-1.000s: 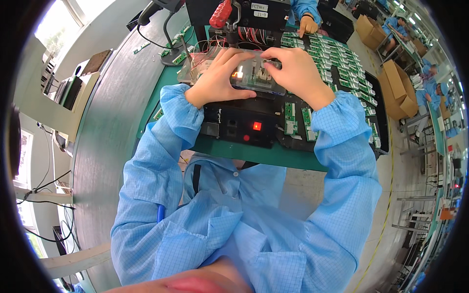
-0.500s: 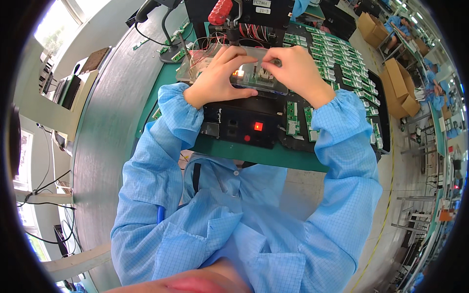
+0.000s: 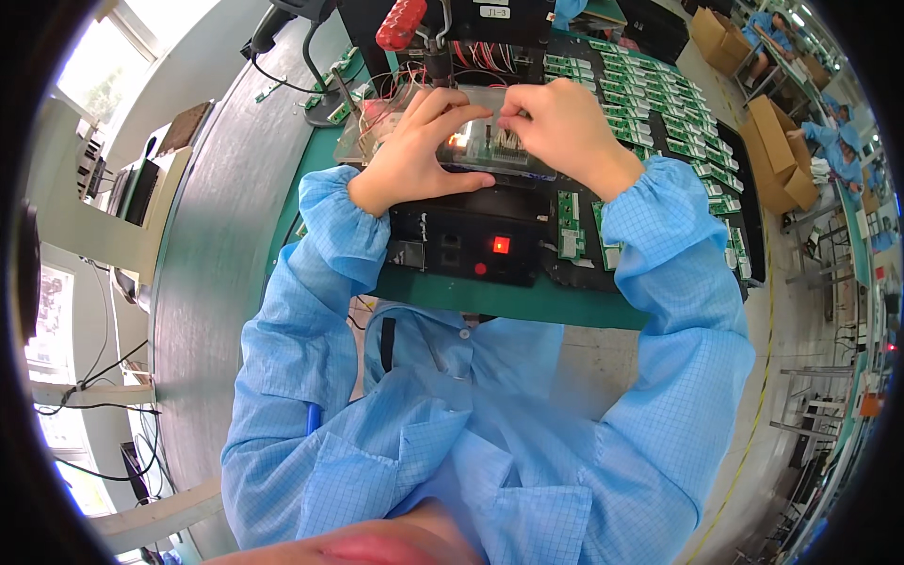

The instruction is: The person tests circuit boards by placing each board into a testing fixture, lowering the press mechanism, touching the test points, and removing the tested boards.

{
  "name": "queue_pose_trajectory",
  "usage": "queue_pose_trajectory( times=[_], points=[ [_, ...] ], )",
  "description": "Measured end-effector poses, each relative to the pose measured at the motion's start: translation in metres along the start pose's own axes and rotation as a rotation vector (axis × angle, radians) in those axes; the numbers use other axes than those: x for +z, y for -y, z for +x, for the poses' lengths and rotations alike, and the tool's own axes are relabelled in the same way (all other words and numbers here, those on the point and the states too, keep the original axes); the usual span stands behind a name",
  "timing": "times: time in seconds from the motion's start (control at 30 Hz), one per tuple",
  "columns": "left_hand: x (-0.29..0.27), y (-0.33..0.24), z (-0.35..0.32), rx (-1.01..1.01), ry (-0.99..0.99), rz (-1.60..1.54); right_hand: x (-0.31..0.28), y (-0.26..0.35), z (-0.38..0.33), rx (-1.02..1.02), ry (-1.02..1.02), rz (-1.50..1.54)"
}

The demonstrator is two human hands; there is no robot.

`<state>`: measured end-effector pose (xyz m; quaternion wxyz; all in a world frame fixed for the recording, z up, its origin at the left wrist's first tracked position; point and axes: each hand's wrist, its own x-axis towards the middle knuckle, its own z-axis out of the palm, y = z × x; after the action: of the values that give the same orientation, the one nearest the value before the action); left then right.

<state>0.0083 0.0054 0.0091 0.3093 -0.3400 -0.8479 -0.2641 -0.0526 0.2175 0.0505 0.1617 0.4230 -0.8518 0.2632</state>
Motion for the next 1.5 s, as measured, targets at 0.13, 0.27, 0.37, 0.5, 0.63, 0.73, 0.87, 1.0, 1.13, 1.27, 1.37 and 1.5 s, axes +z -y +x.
queue_pose_trajectory(
  times=[0.13, 0.27, 0.37, 0.5, 0.63, 0.73, 0.87, 1.0, 1.13, 1.27, 1.37, 1.5],
  points=[
    [0.000, 0.000, 0.000, 0.003, -0.005, 0.004, -0.001, -0.001, -0.002, -0.055, -0.005, -0.033],
    [0.001, 0.000, -0.001, -0.011, -0.005, -0.006, 0.000, -0.001, -0.003, -0.054, 0.007, -0.078],
    [0.001, 0.001, -0.001, 0.002, -0.006, 0.007, 0.003, 0.000, -0.005, -0.051, -0.008, -0.089],
    [0.001, 0.001, -0.001, 0.007, -0.008, -0.010, 0.001, -0.002, -0.003, -0.021, -0.008, -0.026],
    [0.000, 0.002, 0.000, 0.011, 0.008, 0.024, -0.001, -0.003, -0.002, -0.065, 0.019, -0.053],
    [0.000, 0.001, 0.000, -0.009, 0.019, 0.005, -0.002, -0.002, 0.001, -0.077, 0.021, -0.014],
    [0.001, 0.001, 0.000, -0.008, 0.026, 0.009, -0.003, -0.001, 0.002, -0.129, -0.001, -0.017],
    [0.001, 0.001, 0.001, -0.009, 0.042, 0.010, -0.007, -0.002, 0.004, -0.128, 0.021, 0.011],
    [0.001, 0.001, 0.000, -0.018, 0.049, 0.012, -0.006, -0.002, 0.004, -0.103, 0.052, 0.009],
    [0.001, 0.002, 0.000, -0.013, 0.046, 0.005, -0.006, -0.003, 0.005, -0.116, 0.049, -0.009],
    [0.001, 0.004, 0.001, -0.016, 0.050, -0.006, -0.008, -0.005, 0.007, -0.095, 0.060, 0.027],
    [0.001, 0.002, 0.000, -0.020, 0.052, -0.025, -0.008, -0.002, 0.006, -0.091, 0.079, 0.006]
  ],
)
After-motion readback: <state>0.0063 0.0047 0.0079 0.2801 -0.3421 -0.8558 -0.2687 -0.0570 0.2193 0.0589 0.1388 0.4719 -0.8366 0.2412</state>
